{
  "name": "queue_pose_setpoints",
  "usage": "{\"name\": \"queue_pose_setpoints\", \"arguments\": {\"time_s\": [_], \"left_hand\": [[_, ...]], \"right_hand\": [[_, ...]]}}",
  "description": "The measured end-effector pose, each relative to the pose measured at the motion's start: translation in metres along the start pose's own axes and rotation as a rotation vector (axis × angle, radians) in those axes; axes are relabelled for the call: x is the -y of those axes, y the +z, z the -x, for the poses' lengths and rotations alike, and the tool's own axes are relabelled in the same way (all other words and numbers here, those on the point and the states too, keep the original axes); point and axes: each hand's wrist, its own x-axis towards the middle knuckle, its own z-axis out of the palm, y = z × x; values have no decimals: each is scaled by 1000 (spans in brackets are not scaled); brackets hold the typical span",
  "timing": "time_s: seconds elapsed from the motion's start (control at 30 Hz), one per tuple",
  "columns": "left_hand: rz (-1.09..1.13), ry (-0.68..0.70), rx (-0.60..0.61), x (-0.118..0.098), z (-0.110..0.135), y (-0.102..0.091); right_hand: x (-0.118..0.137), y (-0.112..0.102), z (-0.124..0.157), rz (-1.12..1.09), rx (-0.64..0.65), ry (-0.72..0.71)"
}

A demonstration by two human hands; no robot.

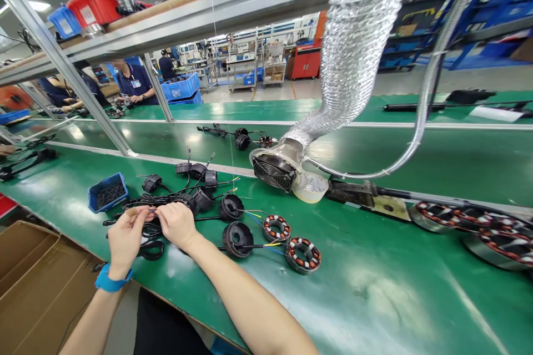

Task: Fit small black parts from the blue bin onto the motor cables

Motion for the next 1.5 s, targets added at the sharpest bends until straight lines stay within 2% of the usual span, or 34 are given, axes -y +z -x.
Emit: {"name": "queue_pose_setpoints", "arguments": {"time_s": [0.07,0.2,0.3,0.5,0.87,0.97,1.03,1.13,1.2,1.23,1.33,1.37,1.4,1.47,1.5], "left_hand": [[135,-76,-48,-6,-3,3],[245,-92,-159,-12,-6,15],[309,-125,-191,-9,-5,21],[282,-122,-257,-4,-4,22],[306,-119,-255,-6,2,30],[274,-36,-264,-3,2,29],[67,126,-280,0,4,28],[-370,445,-335,2,12,29],[-523,553,-340,-3,16,28],[-554,570,-302,-6,16,26],[-623,584,-156,-12,-7,7],[-652,603,-163,-9,-25,-5],[-713,556,-226,-4,-49,-19],[-940,368,-272,14,-105,-52],[-1112,194,-251,25,-133,-70]], "right_hand": [[0,0,0,-13,-3,6],[1,-1,-1,-41,3,29],[2,-2,0,-51,2,39],[3,-2,-1,-41,-1,43],[2,-2,-1,-31,-8,34],[1,-1,0,-23,-19,27],[-1,1,1,-15,-14,25],[-3,4,3,10,10,35],[-4,5,3,22,25,40],[-4,5,3,28,27,42],[-3,6,3,39,0,40],[-3,6,2,41,-13,36],[-3,7,2,39,-24,32],[-3,8,2,32,-28,26],[-4,8,2,32,-23,26]]}}
